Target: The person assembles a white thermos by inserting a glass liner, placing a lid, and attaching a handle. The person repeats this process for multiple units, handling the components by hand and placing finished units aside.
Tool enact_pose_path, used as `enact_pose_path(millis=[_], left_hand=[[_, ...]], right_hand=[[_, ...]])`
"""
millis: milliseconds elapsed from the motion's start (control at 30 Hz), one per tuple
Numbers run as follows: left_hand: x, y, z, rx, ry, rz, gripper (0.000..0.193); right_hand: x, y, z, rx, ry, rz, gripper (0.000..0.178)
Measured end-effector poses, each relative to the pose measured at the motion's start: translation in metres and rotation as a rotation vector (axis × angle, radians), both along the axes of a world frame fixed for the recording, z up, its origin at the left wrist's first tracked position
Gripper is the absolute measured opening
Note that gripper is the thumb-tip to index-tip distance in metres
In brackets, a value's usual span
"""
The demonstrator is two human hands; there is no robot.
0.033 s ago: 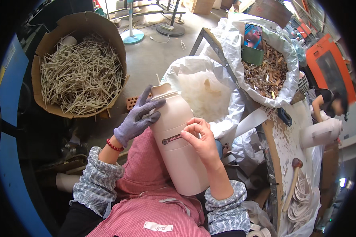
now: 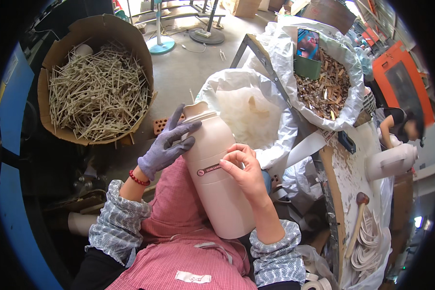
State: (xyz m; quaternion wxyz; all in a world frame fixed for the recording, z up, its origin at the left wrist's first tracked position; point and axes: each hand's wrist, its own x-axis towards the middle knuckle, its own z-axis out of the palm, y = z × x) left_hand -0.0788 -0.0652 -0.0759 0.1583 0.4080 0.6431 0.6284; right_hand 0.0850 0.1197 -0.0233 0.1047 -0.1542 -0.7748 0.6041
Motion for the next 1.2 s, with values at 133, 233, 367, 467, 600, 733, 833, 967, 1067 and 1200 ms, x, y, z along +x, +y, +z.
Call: enact_pose_path(millis=[133,233,367,467,600,733,833,967,1067,1200], left_hand=[[0.003,-0.003,0.007,-0.024,0.106,0.027,0.066],[0.009,-0.002,0.009,-0.073,0.228,0.072,0.089],[0.013,0.003,0.006,-0.086,0.256,0.127,0.102],[0.014,0.004,0.009,-0.139,0.223,0.11,0.104],[0.011,0.005,0.017,-0.183,0.276,0.086,0.097],[0.007,0.006,0.034,-0.06,-0.238,-0.003,0.08],[0.004,-0.001,0.041,0.087,-0.534,0.078,0.057],[0.009,-0.029,0.039,0.221,-0.549,0.065,0.041],[0.036,-0.05,0.066,0.304,-0.371,0.02,0.047],[0.044,-0.077,0.098,-0.005,0.085,0.399,0.042]], right_hand=[[-0.002,-0.003,-0.001,0.003,0.012,-0.015,0.013],[-0.002,0.001,-0.005,-0.033,0.019,-0.026,0.014],[-0.002,0.004,-0.01,-0.015,0.027,-0.033,0.014],[-0.003,0.005,-0.011,-0.024,0.035,-0.043,0.016],[0.0,-0.002,-0.012,0.246,0.071,-0.086,0.028],[0.0,-0.018,-0.014,0.67,0.116,-0.18,0.044],[0.005,-0.004,-0.014,0.137,0.059,-0.239,0.038],[0.004,0.05,-0.091,-0.025,0.061,-0.119,0.031],[0.022,0.037,-0.082,-0.606,-0.182,0.193,0.041],[0.045,-0.014,-0.013,-0.252,0.119,0.007,0.034]])
